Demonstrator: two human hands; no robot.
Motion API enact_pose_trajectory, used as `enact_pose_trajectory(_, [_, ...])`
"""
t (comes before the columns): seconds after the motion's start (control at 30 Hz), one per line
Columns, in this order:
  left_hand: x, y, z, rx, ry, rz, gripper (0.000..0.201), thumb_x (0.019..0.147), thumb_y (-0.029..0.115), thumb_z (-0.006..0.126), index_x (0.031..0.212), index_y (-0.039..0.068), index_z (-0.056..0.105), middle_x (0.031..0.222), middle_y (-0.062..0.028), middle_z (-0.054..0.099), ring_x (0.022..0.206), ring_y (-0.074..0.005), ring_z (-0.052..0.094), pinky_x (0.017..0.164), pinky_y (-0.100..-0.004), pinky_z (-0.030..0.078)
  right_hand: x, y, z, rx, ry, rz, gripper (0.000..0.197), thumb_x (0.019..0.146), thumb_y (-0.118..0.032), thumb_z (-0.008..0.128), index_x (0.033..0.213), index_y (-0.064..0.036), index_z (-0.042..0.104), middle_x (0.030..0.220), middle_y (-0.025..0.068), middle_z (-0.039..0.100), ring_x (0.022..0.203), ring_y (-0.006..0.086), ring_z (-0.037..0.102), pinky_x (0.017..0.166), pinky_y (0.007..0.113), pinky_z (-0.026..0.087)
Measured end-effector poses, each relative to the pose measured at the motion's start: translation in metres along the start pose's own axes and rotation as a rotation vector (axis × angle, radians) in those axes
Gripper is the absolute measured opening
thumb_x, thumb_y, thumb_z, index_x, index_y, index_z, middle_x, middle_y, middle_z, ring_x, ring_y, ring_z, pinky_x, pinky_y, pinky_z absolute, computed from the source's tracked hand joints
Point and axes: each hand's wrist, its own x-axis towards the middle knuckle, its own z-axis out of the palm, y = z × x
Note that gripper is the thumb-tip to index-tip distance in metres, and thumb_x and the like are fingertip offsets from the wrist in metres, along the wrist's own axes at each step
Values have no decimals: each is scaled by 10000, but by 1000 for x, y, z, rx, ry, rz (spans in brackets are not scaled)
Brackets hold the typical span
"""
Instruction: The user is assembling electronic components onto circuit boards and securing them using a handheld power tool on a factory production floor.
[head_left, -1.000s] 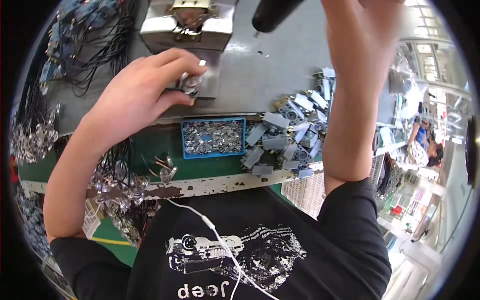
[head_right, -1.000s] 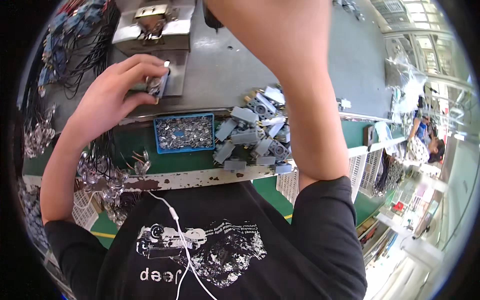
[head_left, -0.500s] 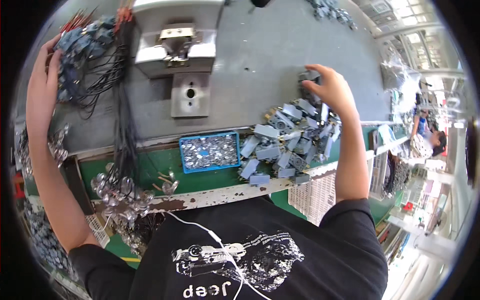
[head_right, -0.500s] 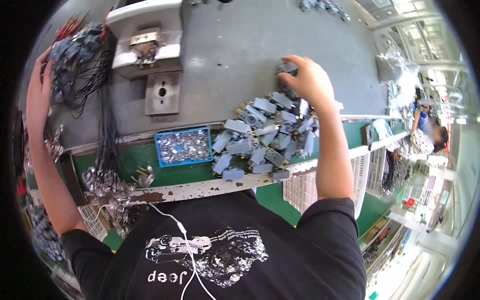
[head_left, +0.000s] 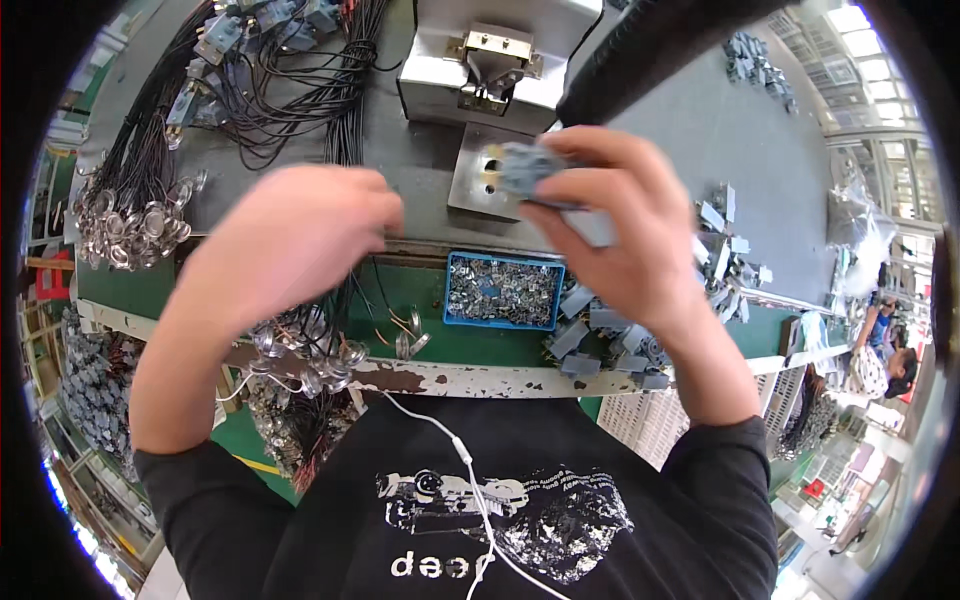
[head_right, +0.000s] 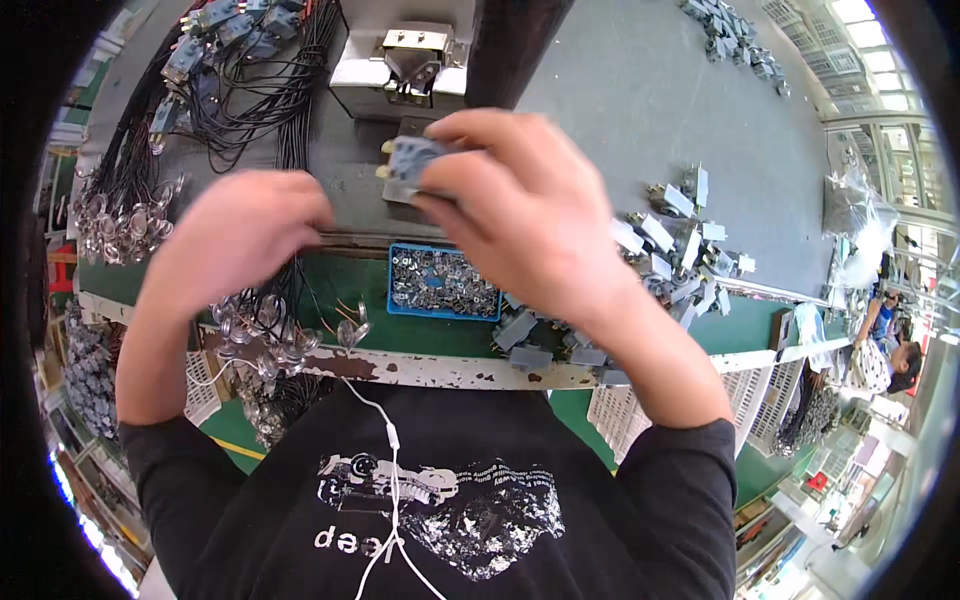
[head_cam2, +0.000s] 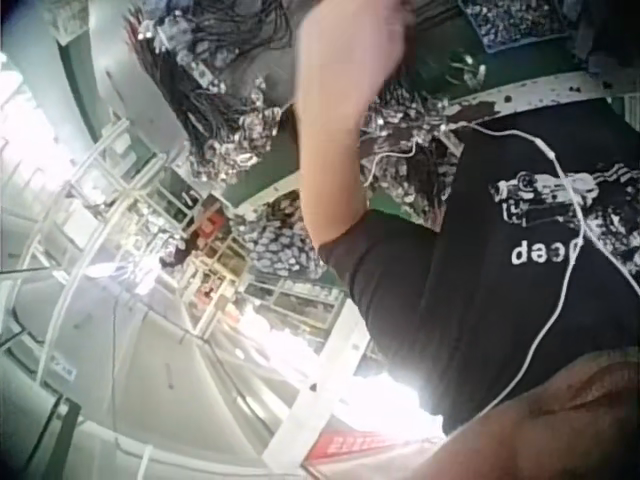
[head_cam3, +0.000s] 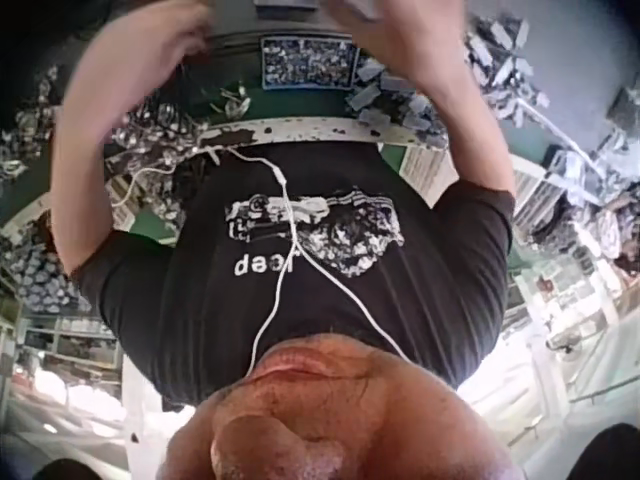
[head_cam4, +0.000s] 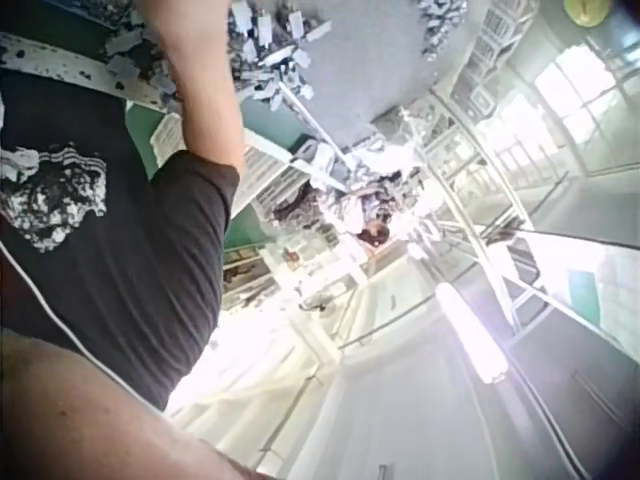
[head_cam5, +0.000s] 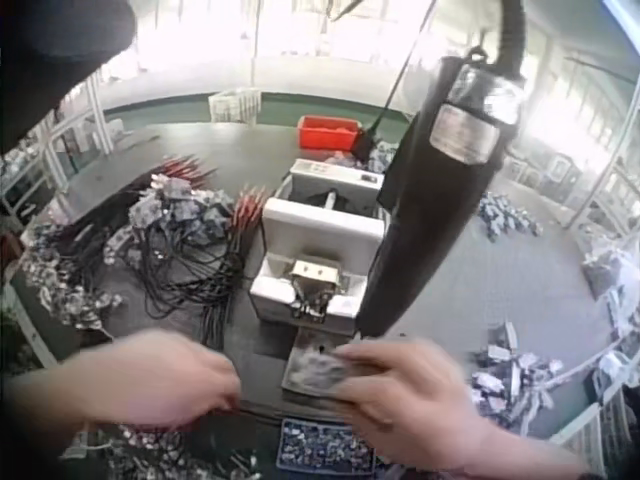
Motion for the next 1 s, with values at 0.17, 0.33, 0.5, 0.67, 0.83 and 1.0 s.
enact_pose_trajectory(0.17, [20, 22, 16, 303, -306, 32, 92, 776, 89, 708, 838, 84, 776, 923, -81, 740, 872, -258, 741, 739, -391, 591, -8, 13, 48, -165, -9, -89, 289, 783, -76, 825, 1051, -85, 717, 1178, 114, 659, 924, 309, 680, 743, 399, 575])
enact_pose_trajectory(0.33, [17, 23, 20, 384, -411, 40, 81, 769, 132, 723, 803, 97, 788, 922, -77, 731, 866, -238, 746, 726, -377, 591, -15, 4, 44, -217, -222, 95, 502, 833, -81, 770, 1314, -39, 630, 1339, 163, 598, 1001, 340, 677, 860, 405, 580])
enact_pose_trajectory(0.5, [16, 9, 2, 181, -365, 120, 152, 794, 211, 772, 821, 61, 781, 945, -112, 707, 886, -298, 734, 766, -410, 587, -21, 4, 27, -200, -294, 178, 499, 852, -81, 768, 1325, -32, 616, 1357, 192, 592, 1024, 353, 699, 859, 411, 580])
enact_pose_trajectory(0.67, [28, 14, -4, 64, -381, 82, 172, 826, 257, 762, 833, 85, 772, 926, -96, 691, 894, -321, 719, 777, -434, 578, -18, 5, 40, -108, -254, 218, 439, 848, -104, 788, 1265, -90, 652, 1312, 168, 603, 947, 313, 696, 816, 416, 577])
enact_pose_trajectory(0.83, [38, 9, -3, 21, -155, 250, 187, 875, 264, 714, 868, 78, 737, 891, -83, 678, 892, -304, 692, 789, -425, 549, -20, -1, 26, -97, -138, 185, 455, 854, -116, 801, 1289, -80, 673, 1302, 169, 614, 989, 318, 693, 854, 403, 565])
enact_pose_trajectory(1.0, [43, 6, 2, -209, 41, 271, 155, 894, 229, 719, 932, 82, 686, 845, -76, 626, 873, -299, 630, 811, -409, 495, -23, -42, 3, 6, -430, 230, 411, 832, -145, 821, 1215, -61, 696, 1012, 88, 701, 820, 272, 709, 702, 374, 578])
